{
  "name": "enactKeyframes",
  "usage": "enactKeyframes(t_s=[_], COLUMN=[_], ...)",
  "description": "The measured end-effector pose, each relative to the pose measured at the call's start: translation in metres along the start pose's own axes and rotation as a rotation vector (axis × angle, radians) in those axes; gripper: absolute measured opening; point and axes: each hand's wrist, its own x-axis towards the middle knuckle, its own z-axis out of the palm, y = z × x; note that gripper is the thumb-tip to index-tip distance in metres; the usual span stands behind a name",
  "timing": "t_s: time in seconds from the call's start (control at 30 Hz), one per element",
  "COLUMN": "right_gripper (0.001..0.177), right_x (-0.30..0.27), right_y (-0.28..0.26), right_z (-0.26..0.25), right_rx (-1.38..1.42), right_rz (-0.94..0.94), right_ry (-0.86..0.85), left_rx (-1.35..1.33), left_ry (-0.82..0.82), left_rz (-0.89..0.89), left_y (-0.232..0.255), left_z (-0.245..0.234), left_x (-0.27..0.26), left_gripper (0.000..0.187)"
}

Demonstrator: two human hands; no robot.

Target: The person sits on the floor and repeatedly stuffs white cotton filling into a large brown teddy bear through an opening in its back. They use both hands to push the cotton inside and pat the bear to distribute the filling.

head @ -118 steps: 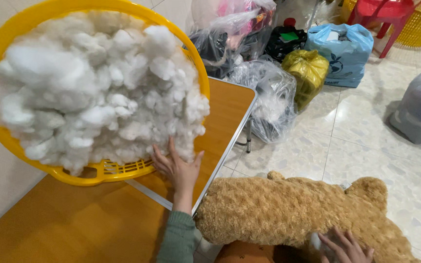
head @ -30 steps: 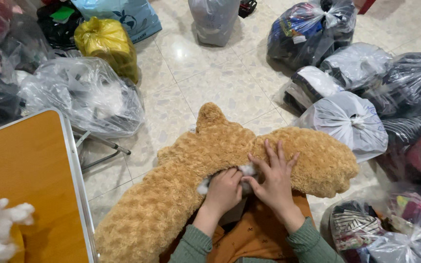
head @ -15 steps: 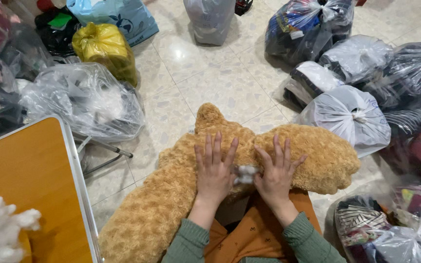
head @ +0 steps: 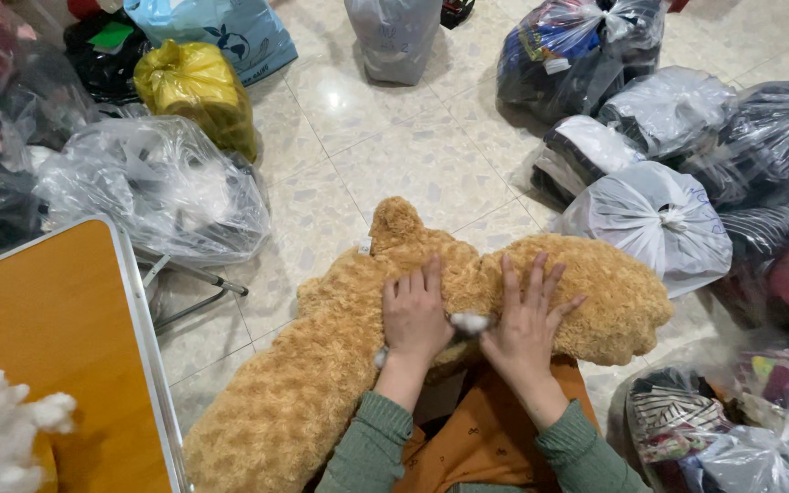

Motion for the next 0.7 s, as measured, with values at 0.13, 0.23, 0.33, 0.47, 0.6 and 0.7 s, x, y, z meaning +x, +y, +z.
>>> enactKeyframes(t_s=[0.13,0.23,0.33,0.47,0.6,0.7], right_gripper=[0.118,0.111,0.108,0.107,0.108,0.109], right_x=[0.0,-0.004,-0.007,-0.005,-0.003,0.005], right_y=[0.001,0.002,0.0,-0.002,-0.003,-0.002], right_z=[0.012,0.016,0.014,0.001,-0.015,-0.018], right_rx=[0.096,0.009,0.085,0.113,0.349,0.315], right_rz=[-0.083,-0.126,-0.149,-0.141,-0.202,-0.142], right_ry=[0.139,0.199,0.189,0.075,0.094,0.079], left_rx=[-0.193,-0.294,-0.348,-0.223,-0.168,-0.007], left_ry=[-0.008,0.096,0.067,0.103,0.29,0.221], left_rz=[0.107,0.199,0.162,0.031,-0.042,-0.062], left_y=[-0.007,-0.014,-0.02,-0.011,-0.001,-0.001], left_z=[-0.021,-0.025,-0.016,0.003,0.017,0.02], left_x=[-0.014,-0.026,-0.029,-0.019,-0.008,-0.005], left_gripper=[0.1,0.096,0.095,0.086,0.064,0.051])
